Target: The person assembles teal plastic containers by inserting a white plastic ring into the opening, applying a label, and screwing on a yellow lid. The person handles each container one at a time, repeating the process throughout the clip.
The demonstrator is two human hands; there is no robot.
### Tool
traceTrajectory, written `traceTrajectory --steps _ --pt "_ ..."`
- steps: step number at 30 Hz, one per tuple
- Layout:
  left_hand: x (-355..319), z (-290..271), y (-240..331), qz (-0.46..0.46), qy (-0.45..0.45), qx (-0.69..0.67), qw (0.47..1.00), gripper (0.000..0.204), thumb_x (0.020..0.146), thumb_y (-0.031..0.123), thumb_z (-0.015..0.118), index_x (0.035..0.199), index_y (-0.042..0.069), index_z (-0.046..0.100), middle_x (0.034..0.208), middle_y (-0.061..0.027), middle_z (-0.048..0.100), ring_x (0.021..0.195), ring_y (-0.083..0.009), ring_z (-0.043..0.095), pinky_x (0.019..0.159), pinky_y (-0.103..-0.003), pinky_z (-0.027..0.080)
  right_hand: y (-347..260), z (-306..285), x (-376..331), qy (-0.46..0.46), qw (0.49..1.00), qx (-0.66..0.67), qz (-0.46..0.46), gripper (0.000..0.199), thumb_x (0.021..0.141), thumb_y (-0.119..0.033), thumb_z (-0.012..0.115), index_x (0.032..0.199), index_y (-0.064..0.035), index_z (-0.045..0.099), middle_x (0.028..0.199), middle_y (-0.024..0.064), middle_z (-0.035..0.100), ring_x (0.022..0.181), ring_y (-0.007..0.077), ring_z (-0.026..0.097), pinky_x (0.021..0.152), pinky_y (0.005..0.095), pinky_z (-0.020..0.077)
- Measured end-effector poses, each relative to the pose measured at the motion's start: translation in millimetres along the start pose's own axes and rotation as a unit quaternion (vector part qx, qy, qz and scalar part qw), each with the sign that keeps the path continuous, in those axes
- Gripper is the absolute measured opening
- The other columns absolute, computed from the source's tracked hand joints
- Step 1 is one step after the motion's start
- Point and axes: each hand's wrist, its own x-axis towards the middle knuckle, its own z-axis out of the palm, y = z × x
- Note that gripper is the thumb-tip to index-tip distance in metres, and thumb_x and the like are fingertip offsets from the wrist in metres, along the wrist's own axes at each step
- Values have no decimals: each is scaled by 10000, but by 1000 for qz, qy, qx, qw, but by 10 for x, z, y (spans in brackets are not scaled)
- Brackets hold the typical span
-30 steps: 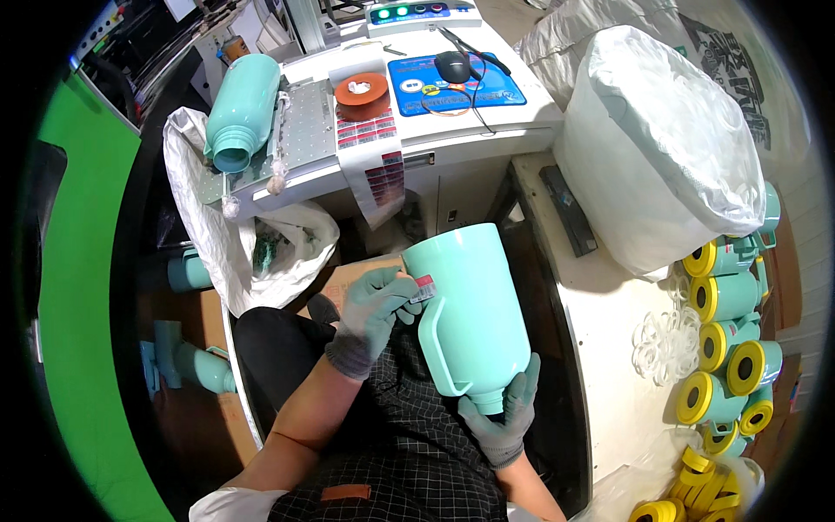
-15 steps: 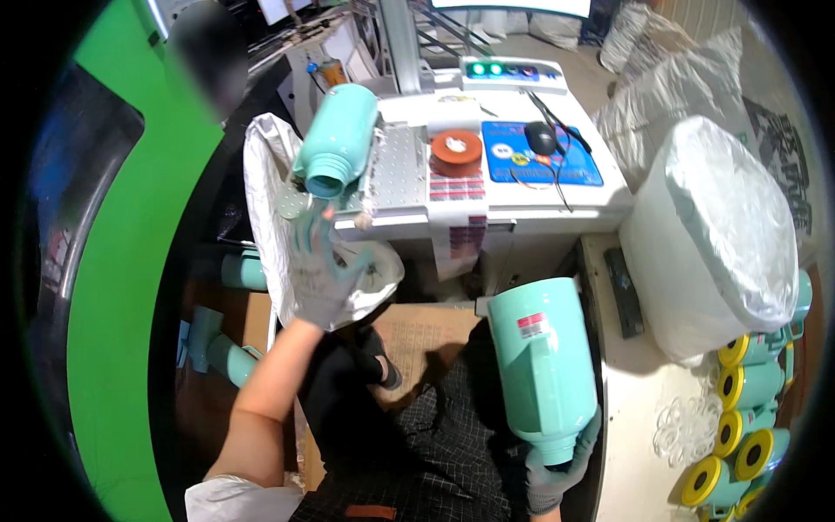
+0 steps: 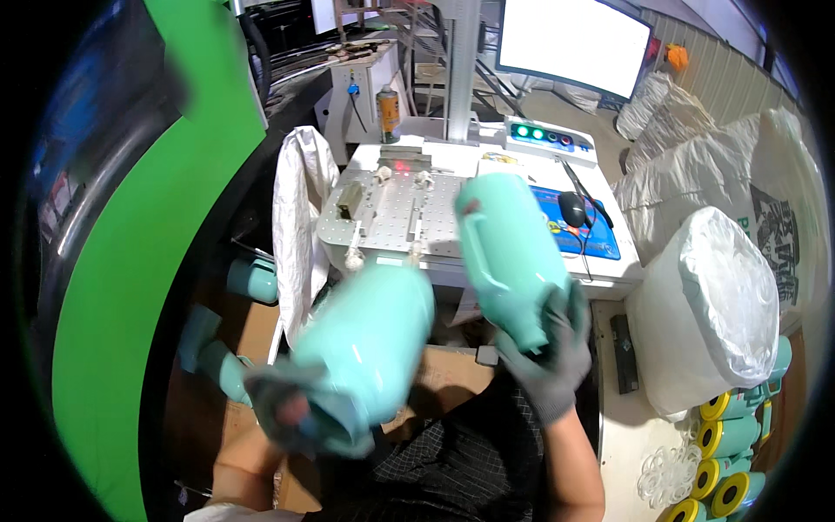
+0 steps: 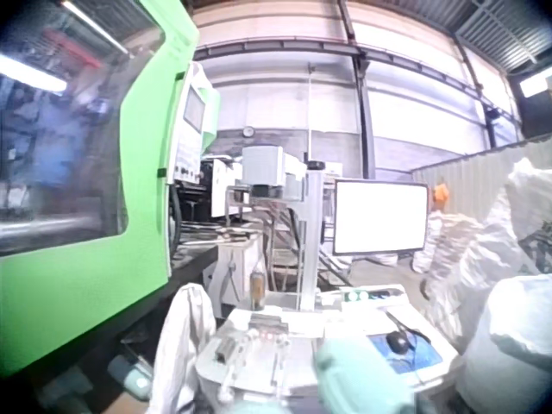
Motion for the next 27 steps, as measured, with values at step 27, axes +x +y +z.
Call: traceTrajectory --steps 27 --pt "-371 781 455 -294 -194 -518 779 742 763 244 871 1387 11 544 1326 -157 601 1198 -267 597 1040 -430 474 -688 2500 727 -47 951 -244 -183 521 885 -282 648 1336 -25 610 1335 214 604 1123 336 626 931 496 520"
